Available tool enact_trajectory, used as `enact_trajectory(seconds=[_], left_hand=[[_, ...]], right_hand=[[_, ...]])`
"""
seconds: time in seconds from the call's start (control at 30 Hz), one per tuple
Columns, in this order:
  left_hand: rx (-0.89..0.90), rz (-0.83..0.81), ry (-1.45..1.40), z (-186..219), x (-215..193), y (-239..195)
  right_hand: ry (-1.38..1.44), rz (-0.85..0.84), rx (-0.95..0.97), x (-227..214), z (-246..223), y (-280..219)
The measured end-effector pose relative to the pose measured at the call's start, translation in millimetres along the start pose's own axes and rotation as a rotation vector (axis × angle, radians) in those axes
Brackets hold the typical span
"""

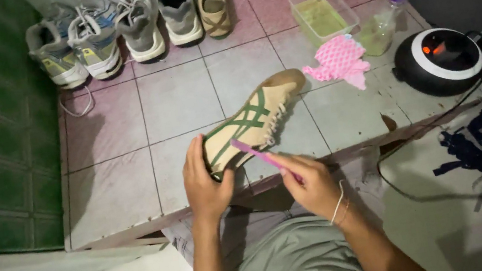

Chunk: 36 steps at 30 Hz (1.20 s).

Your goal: The person scrubs the upper part of a beige and green sneaker using a pink toothbrush. They hold the shoe steady with their left hand while brushing the surface with their right hand. Several other pairs of shoes are lined up on the tiled counter in the background.

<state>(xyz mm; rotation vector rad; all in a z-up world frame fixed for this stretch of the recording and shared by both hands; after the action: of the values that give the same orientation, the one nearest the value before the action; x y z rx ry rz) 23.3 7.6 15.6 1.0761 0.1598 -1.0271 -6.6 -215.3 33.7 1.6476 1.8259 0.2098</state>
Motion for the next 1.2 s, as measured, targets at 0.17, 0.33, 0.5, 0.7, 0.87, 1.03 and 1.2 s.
enact_trajectory(seconds=[0.17,0.33,0.5,0.7,0.87,1.03,1.2], left_hand=[[0.045,-0.14,0.007,-4.5,5.4,-0.2],[0.052,-0.172,-0.043,6.0,0.4,-1.3],[0.039,-0.197,-0.15,13.6,-7.1,4.8],[-0.004,-0.184,-0.158,14.6,-10.0,4.9],[-0.019,-0.183,-0.166,13.3,-9.5,3.2],[-0.014,-0.17,-0.172,11.6,-9.1,0.2],[-0.009,-0.147,-0.164,11.7,-7.1,0.7]], right_hand=[[-0.096,0.04,-0.035,-2.0,-8.3,8.9],[-0.066,-0.042,-0.016,11.1,-20.4,4.1],[-0.098,-0.013,-0.035,14.2,-18.3,1.0],[-0.138,0.05,-0.04,11.0,-6.4,-0.8],[-0.114,-0.003,-0.019,14.3,-23.9,5.4],[-0.044,-0.009,-0.014,18.0,-20.7,-0.6],[-0.177,0.046,-0.006,13.4,-30.7,9.9]])
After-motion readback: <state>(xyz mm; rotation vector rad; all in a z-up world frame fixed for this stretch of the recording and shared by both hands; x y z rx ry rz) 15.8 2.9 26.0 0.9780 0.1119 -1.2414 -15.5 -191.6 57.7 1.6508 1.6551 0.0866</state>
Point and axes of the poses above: each hand's wrist, its own y-axis towards the middle knuckle, its own x-axis out of the palm, z = x × y, the point moved 3 cm from there along y, towards the middle knuckle, and after that the axes turned 9 degrees about y, right-handed, at the moved point
